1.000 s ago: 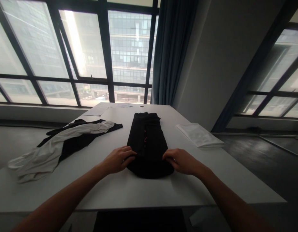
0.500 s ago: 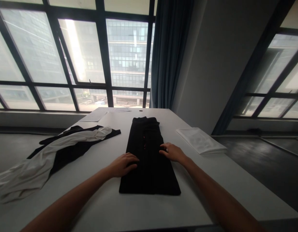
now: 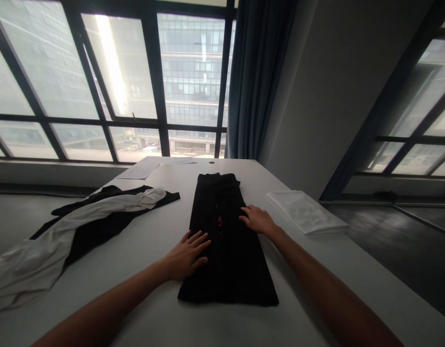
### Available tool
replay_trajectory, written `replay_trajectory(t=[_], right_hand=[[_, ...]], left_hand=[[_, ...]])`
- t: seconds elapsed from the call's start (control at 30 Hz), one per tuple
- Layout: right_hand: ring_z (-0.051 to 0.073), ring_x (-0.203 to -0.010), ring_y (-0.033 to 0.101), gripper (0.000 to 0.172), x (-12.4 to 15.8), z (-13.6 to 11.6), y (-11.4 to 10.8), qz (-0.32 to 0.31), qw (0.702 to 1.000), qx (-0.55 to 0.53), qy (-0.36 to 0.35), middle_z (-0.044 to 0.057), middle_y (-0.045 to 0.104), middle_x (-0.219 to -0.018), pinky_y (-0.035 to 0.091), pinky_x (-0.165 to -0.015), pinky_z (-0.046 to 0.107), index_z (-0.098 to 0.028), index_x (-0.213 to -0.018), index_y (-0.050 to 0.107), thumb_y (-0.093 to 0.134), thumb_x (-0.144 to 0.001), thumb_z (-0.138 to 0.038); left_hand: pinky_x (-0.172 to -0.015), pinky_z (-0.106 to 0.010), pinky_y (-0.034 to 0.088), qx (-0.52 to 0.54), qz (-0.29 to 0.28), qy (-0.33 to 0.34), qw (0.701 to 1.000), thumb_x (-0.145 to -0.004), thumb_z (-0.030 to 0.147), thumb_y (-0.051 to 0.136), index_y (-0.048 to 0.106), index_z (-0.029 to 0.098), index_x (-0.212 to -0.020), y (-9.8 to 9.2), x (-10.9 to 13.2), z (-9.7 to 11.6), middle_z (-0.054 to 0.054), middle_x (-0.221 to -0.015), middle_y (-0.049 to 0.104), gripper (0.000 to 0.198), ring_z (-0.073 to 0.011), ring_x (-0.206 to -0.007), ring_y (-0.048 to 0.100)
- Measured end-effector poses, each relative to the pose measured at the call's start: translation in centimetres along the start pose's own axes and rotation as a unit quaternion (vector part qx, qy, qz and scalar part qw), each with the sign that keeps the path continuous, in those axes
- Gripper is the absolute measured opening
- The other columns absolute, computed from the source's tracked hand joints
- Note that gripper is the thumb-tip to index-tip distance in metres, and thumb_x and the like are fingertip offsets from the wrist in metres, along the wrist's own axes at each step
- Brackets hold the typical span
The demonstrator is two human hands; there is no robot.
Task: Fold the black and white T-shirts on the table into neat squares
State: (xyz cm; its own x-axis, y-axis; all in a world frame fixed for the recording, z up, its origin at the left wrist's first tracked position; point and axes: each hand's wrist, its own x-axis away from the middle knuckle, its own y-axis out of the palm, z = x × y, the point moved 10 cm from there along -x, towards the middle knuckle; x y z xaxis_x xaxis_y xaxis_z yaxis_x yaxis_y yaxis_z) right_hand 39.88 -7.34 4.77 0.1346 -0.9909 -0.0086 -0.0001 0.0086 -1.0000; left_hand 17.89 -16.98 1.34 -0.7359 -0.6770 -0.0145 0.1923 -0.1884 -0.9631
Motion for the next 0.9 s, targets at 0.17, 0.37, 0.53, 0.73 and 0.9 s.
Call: replay_trajectory(t=[0.17,0.37,0.53,0.73,0.9], right_hand=[[0.03,-0.15,0.013,0.075,0.5,-3.5,4.3,-0.022,0.996,-0.048,-0.073,0.01,0.02,-0.163,0.015,-0.119,0.052,-0.021,-0.156,0.026,0.031,-0.095,-0.064],[0.029,-0.15,0.01,0.073,1.6,-3.0,5.7,-0.027,0.989,-0.067,-0.127,0.007,0.018,-0.163,0.009,-0.119,0.055,-0.026,-0.155,0.028,0.031,-0.094,-0.067],[0.027,-0.14,0.039,0.044,2.6,-0.7,2.6,0.028,0.982,-0.115,-0.15,0.011,0.049,-0.147,0.027,-0.116,0.048,-0.019,-0.135,0.059,0.042,-0.097,-0.034],[0.029,-0.13,0.049,0.057,5.9,2.7,0.5,-0.002,0.985,-0.128,-0.114,0.01,0.053,-0.142,0.037,-0.111,0.048,-0.022,-0.123,0.067,0.055,-0.071,-0.003],[0.031,-0.138,0.04,0.064,7.9,0.9,0.3,-0.037,0.974,-0.171,-0.145,0.007,0.047,-0.148,0.03,-0.116,0.05,-0.027,-0.128,0.065,0.061,-0.068,-0.005]], left_hand=[[-0.12,-0.054,0.009,0.045,-0.031,0.077,0.996,-0.097,0.062,0.037,0.02,0.028,-0.156,0.4,0.2,2.9,-0.007,-0.162,0.018,0.071,-0.0291,-0.15,0.013],[-0.12,-0.058,0.007,0.109,-0.061,0.103,0.987,-0.094,0.057,0.049,0.026,0.027,-0.155,0.7,0.9,3.1,-0.007,-0.162,0.021,0.071,-0.0315,-0.15,0.012],[-0.114,-0.046,0.035,0.158,0.033,0.042,0.986,-0.095,0.021,0.044,0.062,0.025,-0.129,-3.4,1.3,-2.5,-0.007,-0.141,0.057,0.039,-0.0243,-0.135,0.046],[-0.118,-0.051,0.027,0.095,0.019,0.075,0.992,-0.083,0.019,0.063,0.069,0.03,-0.116,-4.0,2.1,-3.0,-0.003,-0.137,0.06,0.036,-0.0274,-0.132,0.049],[-0.117,-0.047,0.03,0.091,0.039,0.113,0.989,-0.094,0.024,0.053,0.071,0.029,-0.111,-2.6,1.7,-1.5,-0.003,-0.129,0.066,0.026,-0.0238,-0.127,0.054]])
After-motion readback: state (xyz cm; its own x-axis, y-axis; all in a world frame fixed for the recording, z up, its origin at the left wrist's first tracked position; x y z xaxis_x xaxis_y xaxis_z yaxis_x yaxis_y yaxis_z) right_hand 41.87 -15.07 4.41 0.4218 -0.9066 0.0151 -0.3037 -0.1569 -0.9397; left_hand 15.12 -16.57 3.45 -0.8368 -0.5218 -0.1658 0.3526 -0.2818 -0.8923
